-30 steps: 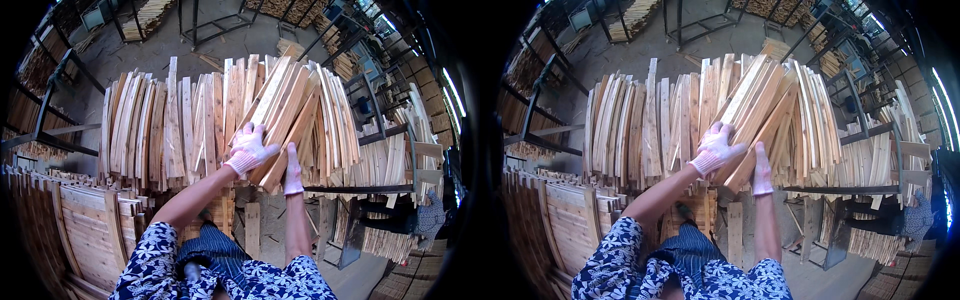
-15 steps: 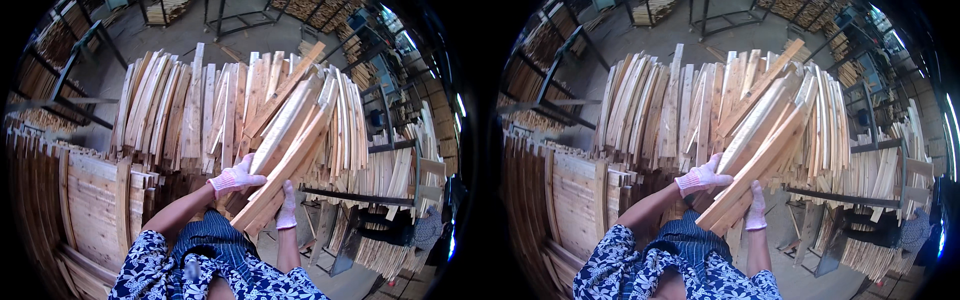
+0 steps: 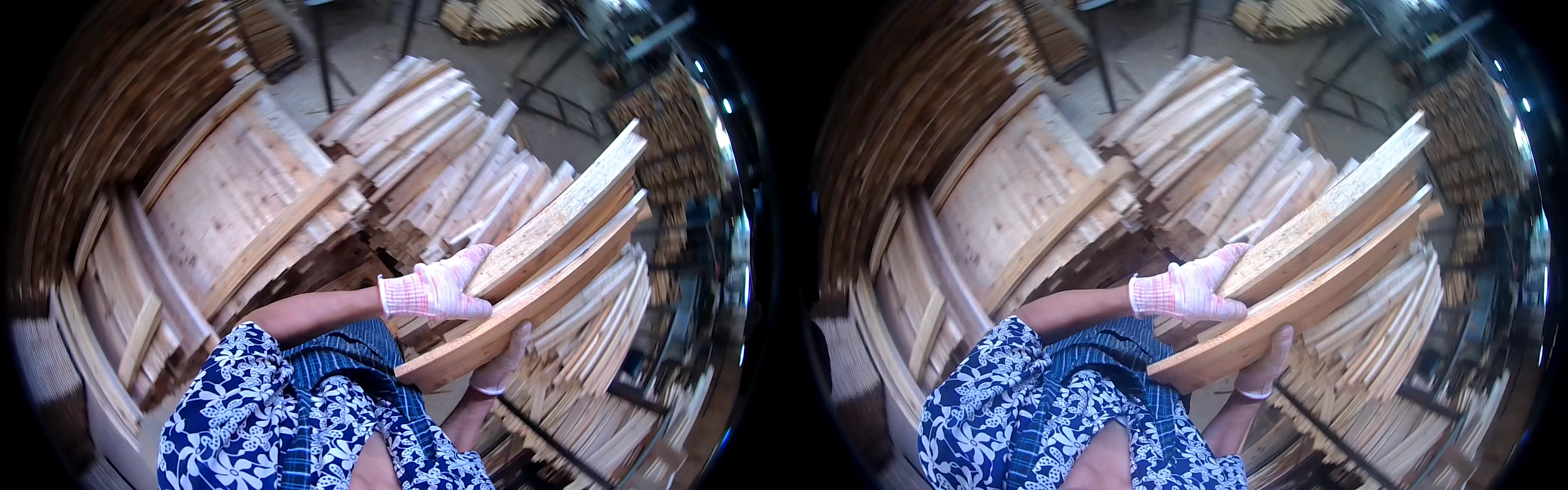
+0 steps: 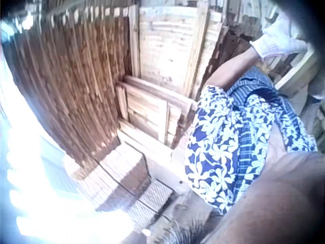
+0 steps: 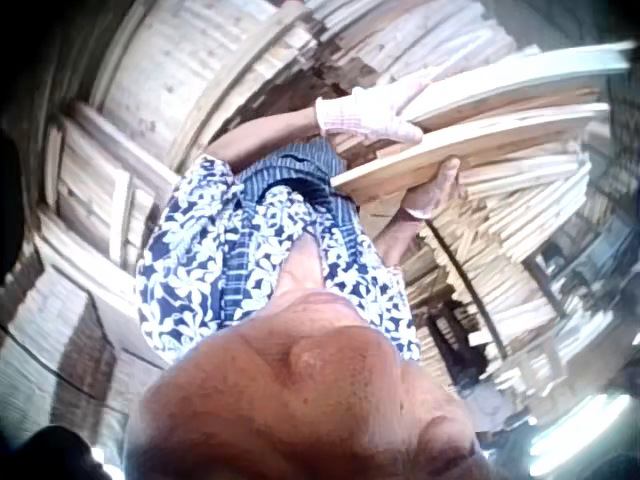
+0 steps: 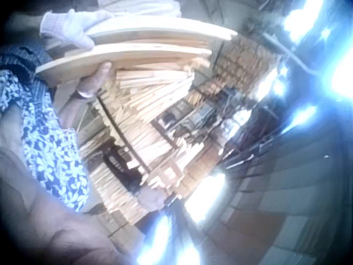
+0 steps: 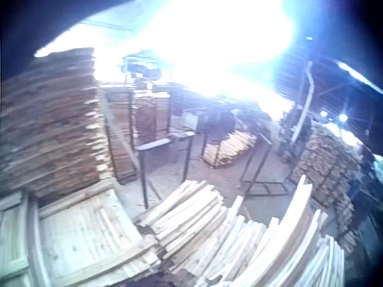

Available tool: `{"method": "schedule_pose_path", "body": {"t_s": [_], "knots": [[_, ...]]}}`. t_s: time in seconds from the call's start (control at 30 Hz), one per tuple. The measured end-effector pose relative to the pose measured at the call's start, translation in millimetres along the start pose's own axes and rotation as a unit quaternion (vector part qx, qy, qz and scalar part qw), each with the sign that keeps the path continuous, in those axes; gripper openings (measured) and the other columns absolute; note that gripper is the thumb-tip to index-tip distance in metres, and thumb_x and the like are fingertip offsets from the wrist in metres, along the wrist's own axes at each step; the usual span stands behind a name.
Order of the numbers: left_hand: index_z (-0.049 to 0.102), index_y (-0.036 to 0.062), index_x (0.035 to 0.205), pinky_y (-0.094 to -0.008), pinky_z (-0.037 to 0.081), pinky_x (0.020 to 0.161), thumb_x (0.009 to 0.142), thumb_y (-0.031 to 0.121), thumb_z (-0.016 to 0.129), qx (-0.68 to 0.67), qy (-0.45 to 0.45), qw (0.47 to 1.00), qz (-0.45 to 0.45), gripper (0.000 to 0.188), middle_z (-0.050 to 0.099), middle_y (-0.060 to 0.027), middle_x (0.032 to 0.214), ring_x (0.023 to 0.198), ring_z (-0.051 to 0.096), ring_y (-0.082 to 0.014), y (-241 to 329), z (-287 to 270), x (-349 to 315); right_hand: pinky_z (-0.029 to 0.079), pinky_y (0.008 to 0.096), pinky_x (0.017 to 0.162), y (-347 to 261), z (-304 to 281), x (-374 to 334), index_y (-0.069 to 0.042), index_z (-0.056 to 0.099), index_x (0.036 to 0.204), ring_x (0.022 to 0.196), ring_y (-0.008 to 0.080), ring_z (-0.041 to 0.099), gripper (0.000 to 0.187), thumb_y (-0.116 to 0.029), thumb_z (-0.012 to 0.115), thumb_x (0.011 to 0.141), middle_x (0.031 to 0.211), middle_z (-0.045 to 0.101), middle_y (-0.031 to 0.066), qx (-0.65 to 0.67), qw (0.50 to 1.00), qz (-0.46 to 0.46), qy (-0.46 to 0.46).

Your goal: The person picks up bundles of thin wooden planks from a pile and arranges them into a neat stack on a wooden pallet. The person wears pink gloves and repeatedly lifts, aligns, and places the wood pieces to build a uniform pile.

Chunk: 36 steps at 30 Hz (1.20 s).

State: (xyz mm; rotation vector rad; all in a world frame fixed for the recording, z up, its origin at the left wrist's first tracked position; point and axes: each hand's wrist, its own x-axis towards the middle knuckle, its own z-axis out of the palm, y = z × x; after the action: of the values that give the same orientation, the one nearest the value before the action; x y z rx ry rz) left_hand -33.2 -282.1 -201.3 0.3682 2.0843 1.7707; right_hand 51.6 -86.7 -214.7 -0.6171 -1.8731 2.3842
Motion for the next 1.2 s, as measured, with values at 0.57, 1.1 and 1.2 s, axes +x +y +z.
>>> {"method": "schedule_pose_path", "body": {"t_s": [0.57,1.1,1.2], "knots": [[0.011,-0.0109,0.154,-0.0369,0.053,0.092,0.083,0.062,0.069,-0.171,0.511,0.787,-0.301,0.117,0.066,-0.0267,0.12,0.11,0.065,-0.0324,-15.2,-64.2,-265.9,0.055,0.0428,0.097,57.2,292.5,5.8,0.002,0.052,0.136,0.11,0.0261,0.065,0.06,-0.039,0.067,0.096,0.123,0.064,0.0153,-0.149,0.715,0.238,-0.641],[0.031,-0.0004,0.15,-0.0403,0.05,0.1,0.084,0.056,0.066,-0.226,0.553,0.746,-0.294,0.094,0.065,-0.0297,0.123,0.117,0.064,-0.0388,-73.4,-37.7,-319.7,0.056,0.0338,0.083,59.7,344.6,-46.0,-0.002,0.053,0.141,0.095,0.019,0.068,0.062,-0.02,0.073,0.085,0.111,0.069,0.0111,-0.387,0.697,0.038,-0.602],[0.034,-0.0003,0.144,-0.0423,0.052,0.095,0.084,0.051,0.067,-0.192,0.564,0.749,-0.291,0.086,0.067,-0.0294,0.115,0.109,0.067,-0.0404,-89.5,-41.2,-303.5,0.056,0.0323,0.081,50.0,345.6,-54.3,-0.002,0.05,0.143,0.096,0.0182,0.065,0.06,-0.017,0.07,0.088,0.114,0.066,0.0088,-0.342,0.715,0.099,-0.601]]}}
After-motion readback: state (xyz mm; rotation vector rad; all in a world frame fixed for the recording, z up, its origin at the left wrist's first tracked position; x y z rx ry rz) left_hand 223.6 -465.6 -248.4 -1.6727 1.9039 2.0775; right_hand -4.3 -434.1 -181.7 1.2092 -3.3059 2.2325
